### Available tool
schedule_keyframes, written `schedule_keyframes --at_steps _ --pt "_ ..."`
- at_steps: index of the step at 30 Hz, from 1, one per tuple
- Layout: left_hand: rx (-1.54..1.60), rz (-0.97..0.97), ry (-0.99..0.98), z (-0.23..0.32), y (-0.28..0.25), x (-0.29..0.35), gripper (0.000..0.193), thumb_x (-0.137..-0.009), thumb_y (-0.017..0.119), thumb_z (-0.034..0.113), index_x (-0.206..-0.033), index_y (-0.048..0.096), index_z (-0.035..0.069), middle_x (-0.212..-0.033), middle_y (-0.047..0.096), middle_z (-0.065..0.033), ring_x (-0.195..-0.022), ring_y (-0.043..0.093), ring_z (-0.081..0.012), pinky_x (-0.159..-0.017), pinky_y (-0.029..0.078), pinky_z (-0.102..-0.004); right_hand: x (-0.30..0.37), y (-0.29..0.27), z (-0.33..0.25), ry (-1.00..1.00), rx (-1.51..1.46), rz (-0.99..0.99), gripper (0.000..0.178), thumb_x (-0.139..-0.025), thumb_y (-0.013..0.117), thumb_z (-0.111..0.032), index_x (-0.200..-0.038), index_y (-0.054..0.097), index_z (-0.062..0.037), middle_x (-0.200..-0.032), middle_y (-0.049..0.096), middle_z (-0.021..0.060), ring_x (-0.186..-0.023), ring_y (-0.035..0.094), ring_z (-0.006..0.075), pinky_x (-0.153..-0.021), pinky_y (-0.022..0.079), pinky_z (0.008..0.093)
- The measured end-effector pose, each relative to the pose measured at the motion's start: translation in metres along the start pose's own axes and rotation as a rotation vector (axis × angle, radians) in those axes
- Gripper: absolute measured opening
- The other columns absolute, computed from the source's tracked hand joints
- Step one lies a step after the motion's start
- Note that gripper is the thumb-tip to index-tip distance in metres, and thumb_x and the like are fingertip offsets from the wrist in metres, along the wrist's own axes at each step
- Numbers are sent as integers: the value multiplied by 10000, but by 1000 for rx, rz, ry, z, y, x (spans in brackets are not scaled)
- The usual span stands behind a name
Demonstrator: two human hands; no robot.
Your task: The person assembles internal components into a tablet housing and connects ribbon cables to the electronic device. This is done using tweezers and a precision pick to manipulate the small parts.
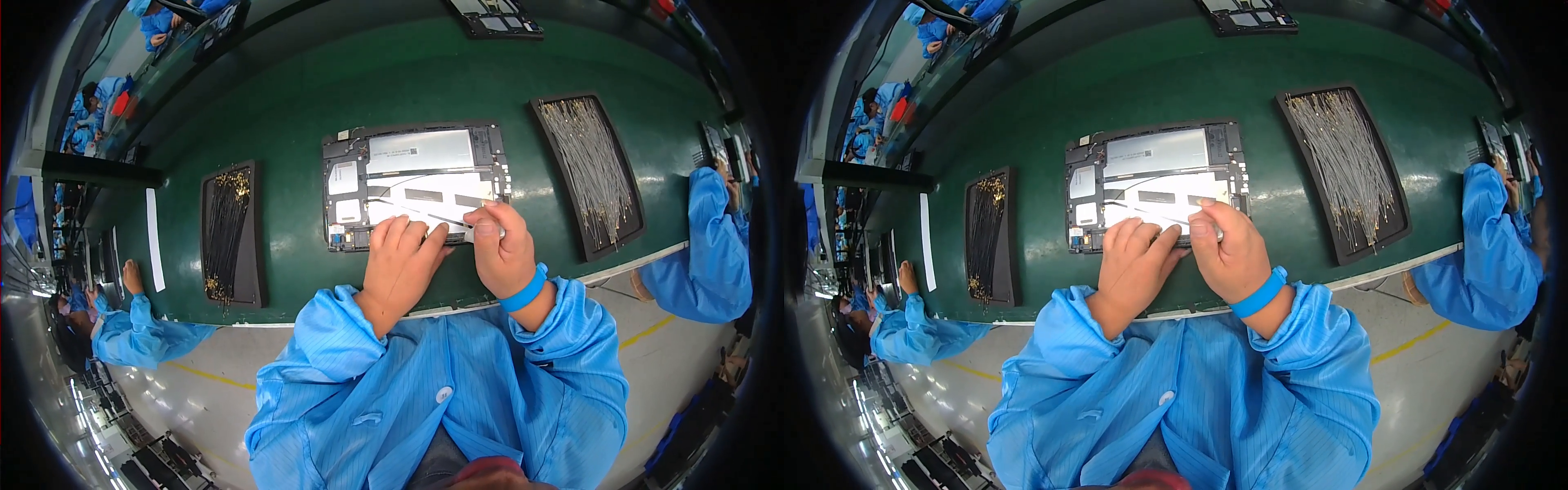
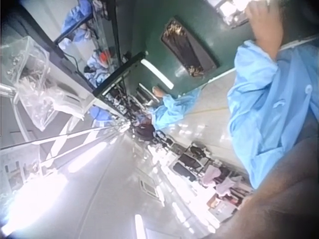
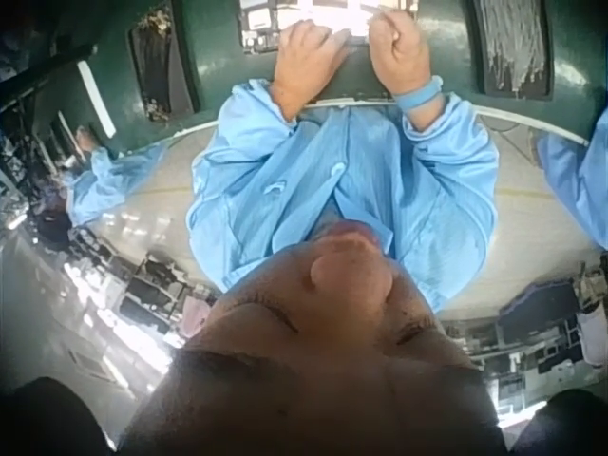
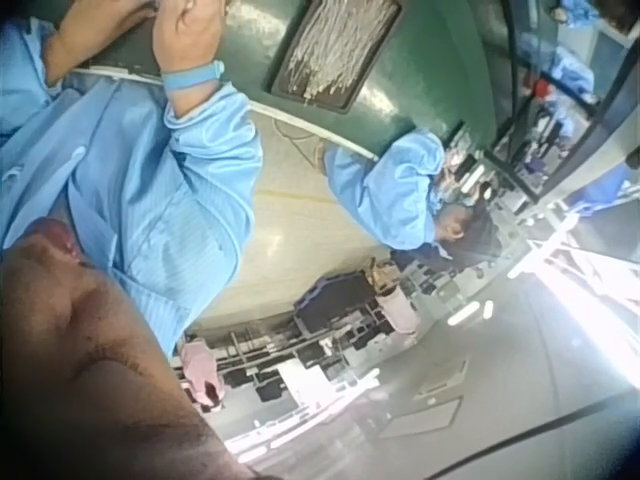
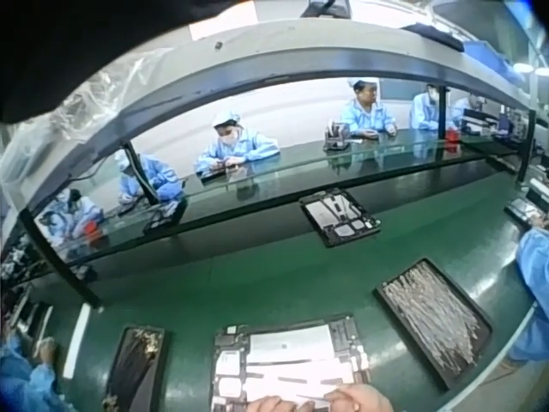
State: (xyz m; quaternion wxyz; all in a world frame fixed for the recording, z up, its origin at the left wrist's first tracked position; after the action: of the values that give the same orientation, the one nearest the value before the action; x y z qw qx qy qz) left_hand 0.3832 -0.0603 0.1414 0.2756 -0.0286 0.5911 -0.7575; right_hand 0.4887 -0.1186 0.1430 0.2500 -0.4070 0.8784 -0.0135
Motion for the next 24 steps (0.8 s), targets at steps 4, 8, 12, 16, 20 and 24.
schedule_keyframes --at_steps 4,8,12,16,20,24 --pt "-96 39 128 -1 9 3 296 -640 588 118 -925 532 61 -880 468 -79 -900 440 -252 -825 329 -395 -4 6 -8 -20 104 -70 194 -773 531 -133 -916 493 -7 -755 567 140 -671 547 288 -616 441 347" --pt "-144 96 188 3 4 2 309 -680 491 118 -973 529 27 -811 463 -88 -822 456 -237 -793 370 -371 -14 18 -29 -158 231 -170 182 -735 557 -122 -879 507 -23 -723 566 119 -662 539 288 -592 432 364" --pt "-168 68 176 4 6 4 273 -670 514 126 -922 528 25 -851 477 -94 -861 463 -249 -832 346 -393 -11 21 -28 -180 235 -153 137 -717 565 -131 -807 531 -33 -722 569 116 -634 536 290 -578 430 359" --pt "-146 60 147 0 9 6 255 -671 560 157 -894 529 38 -874 493 -87 -901 464 -255 -847 333 -396 -17 23 -25 -149 272 -160 157 -733 554 -131 -850 540 -28 -728 565 137 -631 540 292 -580 436 351" --pt "-50 67 110 -3 -1 -2 286 -677 594 204 -919 535 64 -859 504 -76 -900 467 -249 -838 338 -374 -15 -5 30 503 -217 67 317 -825 485 -216 -1074 452 -22 -723 562 84 -646 554 140 -566 440 248" --pt "14 48 46 -7 -7 -8 296 -681 610 236 -926 544 83 -847 519 -73 -881 476 -246 -808 345 -361 -12 -45 38 636 -161 119 340 -828 478 -240 -1075 456 -7 -782 554 87 -714 540 124 -624 438 238"
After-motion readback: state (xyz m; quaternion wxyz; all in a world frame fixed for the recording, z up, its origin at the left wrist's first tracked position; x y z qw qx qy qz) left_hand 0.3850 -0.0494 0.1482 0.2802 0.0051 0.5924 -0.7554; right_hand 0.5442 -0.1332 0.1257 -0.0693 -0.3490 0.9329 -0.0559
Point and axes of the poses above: each hand's wrist, its own x-axis away from the middle knuckle, its own y-axis out of the palm, z = x × y, the point moved 8 cm from there along -x, towards the middle knuckle
